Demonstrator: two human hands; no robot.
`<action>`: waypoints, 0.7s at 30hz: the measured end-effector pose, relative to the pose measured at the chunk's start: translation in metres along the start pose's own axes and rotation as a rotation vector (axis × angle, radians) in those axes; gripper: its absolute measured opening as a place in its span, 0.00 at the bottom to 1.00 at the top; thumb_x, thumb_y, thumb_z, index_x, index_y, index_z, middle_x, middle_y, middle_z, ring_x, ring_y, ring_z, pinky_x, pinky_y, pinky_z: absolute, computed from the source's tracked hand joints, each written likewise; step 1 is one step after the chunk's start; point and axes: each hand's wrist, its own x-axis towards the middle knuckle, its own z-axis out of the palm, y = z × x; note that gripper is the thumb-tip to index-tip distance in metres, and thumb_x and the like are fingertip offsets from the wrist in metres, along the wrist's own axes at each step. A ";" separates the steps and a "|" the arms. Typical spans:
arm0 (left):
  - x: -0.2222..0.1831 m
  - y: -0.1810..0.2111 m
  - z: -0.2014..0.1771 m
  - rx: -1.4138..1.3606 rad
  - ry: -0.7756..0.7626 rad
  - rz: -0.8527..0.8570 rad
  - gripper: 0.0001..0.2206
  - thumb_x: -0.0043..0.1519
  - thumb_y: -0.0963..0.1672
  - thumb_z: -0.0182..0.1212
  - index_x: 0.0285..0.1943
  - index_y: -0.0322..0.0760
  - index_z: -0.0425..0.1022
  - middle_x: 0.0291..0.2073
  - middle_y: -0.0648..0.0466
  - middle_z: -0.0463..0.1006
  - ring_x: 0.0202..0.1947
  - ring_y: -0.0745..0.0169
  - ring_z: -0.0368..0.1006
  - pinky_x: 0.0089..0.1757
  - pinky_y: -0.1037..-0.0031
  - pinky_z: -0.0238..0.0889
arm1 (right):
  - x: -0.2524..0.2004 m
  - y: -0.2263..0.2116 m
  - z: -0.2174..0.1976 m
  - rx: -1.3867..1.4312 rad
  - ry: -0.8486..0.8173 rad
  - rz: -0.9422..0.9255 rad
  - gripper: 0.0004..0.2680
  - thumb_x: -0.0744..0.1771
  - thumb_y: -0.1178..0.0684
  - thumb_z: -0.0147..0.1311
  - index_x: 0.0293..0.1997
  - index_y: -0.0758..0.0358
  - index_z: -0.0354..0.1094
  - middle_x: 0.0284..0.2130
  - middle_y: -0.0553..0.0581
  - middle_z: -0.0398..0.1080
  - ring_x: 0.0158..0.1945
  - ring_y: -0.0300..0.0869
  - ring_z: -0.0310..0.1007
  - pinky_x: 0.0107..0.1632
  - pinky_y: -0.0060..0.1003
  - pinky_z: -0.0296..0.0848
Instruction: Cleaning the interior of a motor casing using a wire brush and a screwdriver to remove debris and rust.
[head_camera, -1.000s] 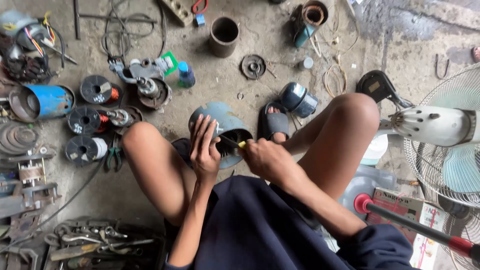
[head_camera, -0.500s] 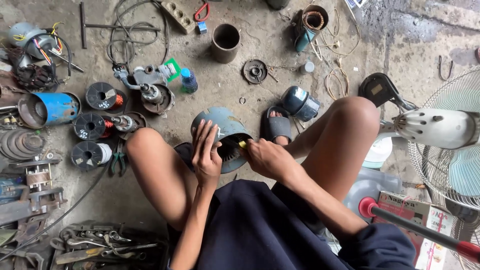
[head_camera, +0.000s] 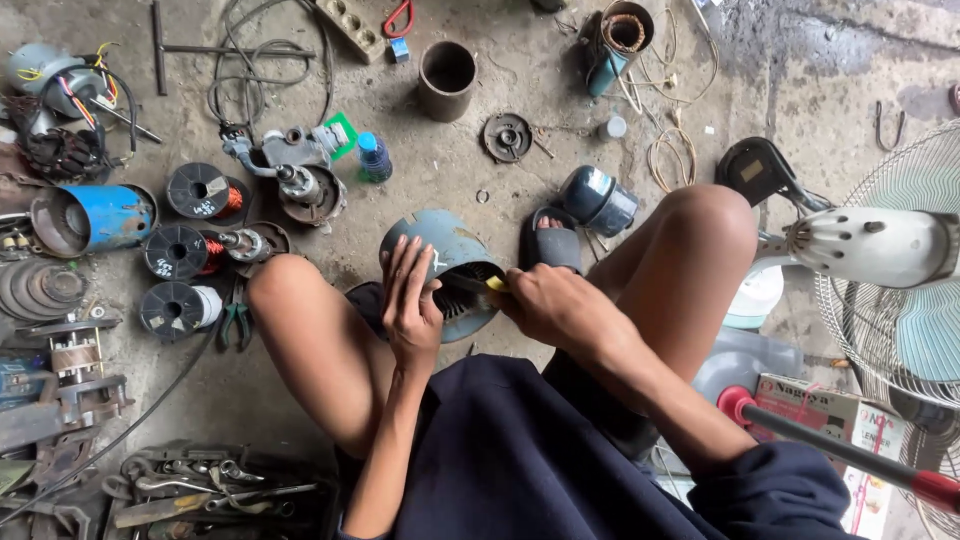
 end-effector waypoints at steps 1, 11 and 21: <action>0.000 -0.001 0.001 0.003 0.005 0.001 0.19 0.70 0.47 0.48 0.57 0.31 0.80 0.55 0.44 0.80 0.60 0.44 0.74 0.62 0.57 0.59 | -0.005 -0.005 -0.012 -0.003 0.001 -0.005 0.10 0.65 0.54 0.43 0.40 0.73 0.67 0.17 0.70 0.71 0.23 0.65 0.77 0.25 0.58 0.74; 0.001 -0.002 0.001 0.013 0.005 0.004 0.19 0.70 0.48 0.47 0.56 0.31 0.80 0.54 0.45 0.81 0.59 0.44 0.75 0.62 0.59 0.60 | -0.002 -0.036 -0.025 0.115 -0.101 0.020 0.13 0.66 0.52 0.48 0.48 0.76 0.65 0.23 0.79 0.73 0.29 0.70 0.78 0.28 0.63 0.76; -0.001 -0.002 -0.002 0.018 -0.001 0.010 0.19 0.70 0.48 0.47 0.56 0.31 0.80 0.54 0.45 0.81 0.59 0.44 0.75 0.61 0.59 0.60 | 0.008 -0.030 0.012 0.105 -0.035 -0.013 0.14 0.68 0.53 0.42 0.50 0.79 0.62 0.22 0.80 0.71 0.28 0.71 0.78 0.29 0.64 0.76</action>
